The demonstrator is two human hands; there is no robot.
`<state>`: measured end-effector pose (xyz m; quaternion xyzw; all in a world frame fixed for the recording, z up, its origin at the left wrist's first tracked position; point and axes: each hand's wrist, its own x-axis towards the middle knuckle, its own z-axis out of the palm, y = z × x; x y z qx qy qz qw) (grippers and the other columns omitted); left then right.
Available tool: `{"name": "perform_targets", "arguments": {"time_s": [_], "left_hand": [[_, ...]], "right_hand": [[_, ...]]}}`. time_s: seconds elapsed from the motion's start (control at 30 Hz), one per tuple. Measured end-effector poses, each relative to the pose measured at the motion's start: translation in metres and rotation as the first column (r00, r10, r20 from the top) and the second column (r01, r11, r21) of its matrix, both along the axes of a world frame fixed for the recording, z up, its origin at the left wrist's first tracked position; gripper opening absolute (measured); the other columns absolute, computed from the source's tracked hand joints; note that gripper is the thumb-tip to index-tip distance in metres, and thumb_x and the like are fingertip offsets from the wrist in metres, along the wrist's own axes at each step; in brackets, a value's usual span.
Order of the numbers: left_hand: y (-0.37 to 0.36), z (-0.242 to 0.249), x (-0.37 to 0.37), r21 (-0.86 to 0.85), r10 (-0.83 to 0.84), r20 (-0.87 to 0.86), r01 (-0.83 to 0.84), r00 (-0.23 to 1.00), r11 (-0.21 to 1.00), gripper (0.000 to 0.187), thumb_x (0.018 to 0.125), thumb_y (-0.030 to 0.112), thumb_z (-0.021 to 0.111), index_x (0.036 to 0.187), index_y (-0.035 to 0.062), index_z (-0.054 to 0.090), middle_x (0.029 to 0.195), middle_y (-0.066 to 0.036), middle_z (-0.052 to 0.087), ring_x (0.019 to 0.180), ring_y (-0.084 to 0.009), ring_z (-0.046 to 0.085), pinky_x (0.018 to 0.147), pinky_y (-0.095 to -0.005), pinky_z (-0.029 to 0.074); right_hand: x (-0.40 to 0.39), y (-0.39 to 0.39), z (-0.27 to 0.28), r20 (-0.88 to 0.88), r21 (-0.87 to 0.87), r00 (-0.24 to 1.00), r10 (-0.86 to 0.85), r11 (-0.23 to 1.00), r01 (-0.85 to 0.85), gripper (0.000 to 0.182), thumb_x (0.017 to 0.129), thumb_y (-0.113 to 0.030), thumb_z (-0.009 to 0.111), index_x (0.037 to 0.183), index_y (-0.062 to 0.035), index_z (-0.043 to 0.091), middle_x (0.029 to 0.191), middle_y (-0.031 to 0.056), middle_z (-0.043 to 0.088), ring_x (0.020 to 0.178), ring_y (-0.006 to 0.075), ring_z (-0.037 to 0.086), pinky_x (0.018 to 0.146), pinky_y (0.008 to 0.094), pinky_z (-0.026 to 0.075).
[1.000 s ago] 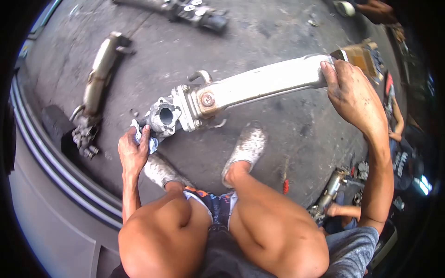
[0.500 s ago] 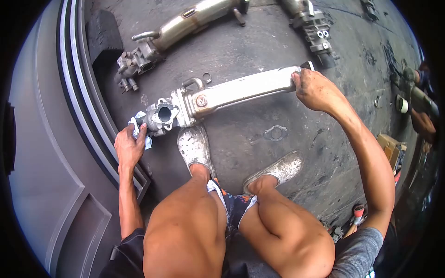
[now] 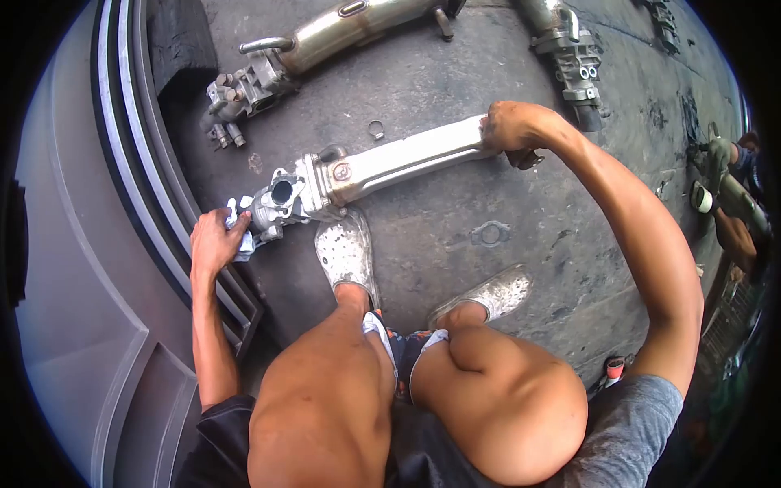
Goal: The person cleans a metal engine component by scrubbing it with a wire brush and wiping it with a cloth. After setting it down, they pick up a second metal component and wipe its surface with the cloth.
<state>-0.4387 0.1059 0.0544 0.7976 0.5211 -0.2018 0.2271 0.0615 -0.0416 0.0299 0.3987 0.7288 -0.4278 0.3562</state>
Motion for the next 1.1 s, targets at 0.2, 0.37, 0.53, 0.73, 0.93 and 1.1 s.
{"name": "perform_targets", "arguments": {"time_s": [0.2,0.37,0.53,0.73,0.93,1.1], "left_hand": [[0.027,0.005,0.012,-0.137,-0.021,-0.016,0.018,1.0,0.99,0.047,0.09,0.043,0.07,0.089,-0.0036,0.075,0.075,-0.025,0.07,0.08,-0.0436,0.07,0.078,-0.0494,0.053],[0.056,-0.003,0.018,-0.149,0.017,0.016,-0.015,1.0,0.989,0.05,0.091,0.044,0.072,0.081,-0.0051,0.072,0.068,-0.022,0.066,0.067,-0.0357,0.067,0.069,-0.0477,0.049],[0.073,-0.005,0.029,-0.066,0.069,0.028,-0.067,0.997,0.996,0.051,0.09,0.048,0.071,0.1,-0.0021,0.076,0.083,-0.026,0.072,0.086,-0.0428,0.072,0.081,-0.0477,0.054],[0.087,-0.018,0.043,0.151,0.013,0.006,-0.013,1.0,0.988,0.055,0.091,0.05,0.067,0.118,0.0022,0.074,0.095,-0.026,0.074,0.102,-0.0432,0.071,0.094,-0.0482,0.052],[0.099,-0.054,0.024,0.16,0.015,0.144,-0.038,0.989,0.986,0.052,0.092,0.042,0.067,0.121,-0.0009,0.072,0.106,-0.029,0.073,0.107,-0.043,0.07,0.096,-0.0467,0.052],[0.094,-0.059,0.024,0.133,0.2,0.237,-0.236,0.951,0.963,0.054,0.088,0.041,0.071,0.115,-0.0056,0.072,0.101,-0.03,0.073,0.1,-0.0393,0.073,0.092,-0.0437,0.053]], "right_hand": [[0.0,0.036,0.001,0.322,-0.292,0.812,-0.487,0.765,0.574,0.015,0.078,-0.012,0.065,0.076,0.0013,0.072,0.069,0.0157,0.07,0.062,0.0288,0.069,0.058,0.0454,0.054],[0.019,0.07,-0.025,0.391,-0.143,0.688,-0.611,0.698,0.701,0.023,0.082,-0.013,0.059,0.09,0.0028,0.073,0.085,0.0159,0.071,0.074,0.0262,0.064,0.065,0.045,0.05],[0.051,0.098,-0.062,0.367,-0.27,0.865,-0.341,0.851,0.45,0.027,0.083,-0.016,0.061,0.098,0.0019,0.074,0.09,0.015,0.072,0.079,0.0286,0.064,0.07,0.0453,0.051],[0.009,0.086,0.012,0.251,0.467,0.652,-0.715,0.68,0.566,0.036,0.09,-0.034,0.065,0.1,-0.0011,0.077,0.1,0.0215,0.076,0.094,0.0342,0.074,0.083,0.0457,0.058],[0.027,0.01,0.014,-0.235,0.574,0.091,-0.968,-0.063,0.817,0.055,0.093,-0.052,0.067,0.096,0.0033,0.073,0.084,0.0235,0.074,0.085,0.0323,0.075,0.077,0.0436,0.059],[0.014,-0.042,-0.044,-0.466,0.55,-0.06,-0.883,-0.342,0.762,0.055,0.096,-0.051,0.066,0.092,0.0041,0.069,0.08,0.0211,0.07,0.083,0.0307,0.072,0.073,0.044,0.056]]}}
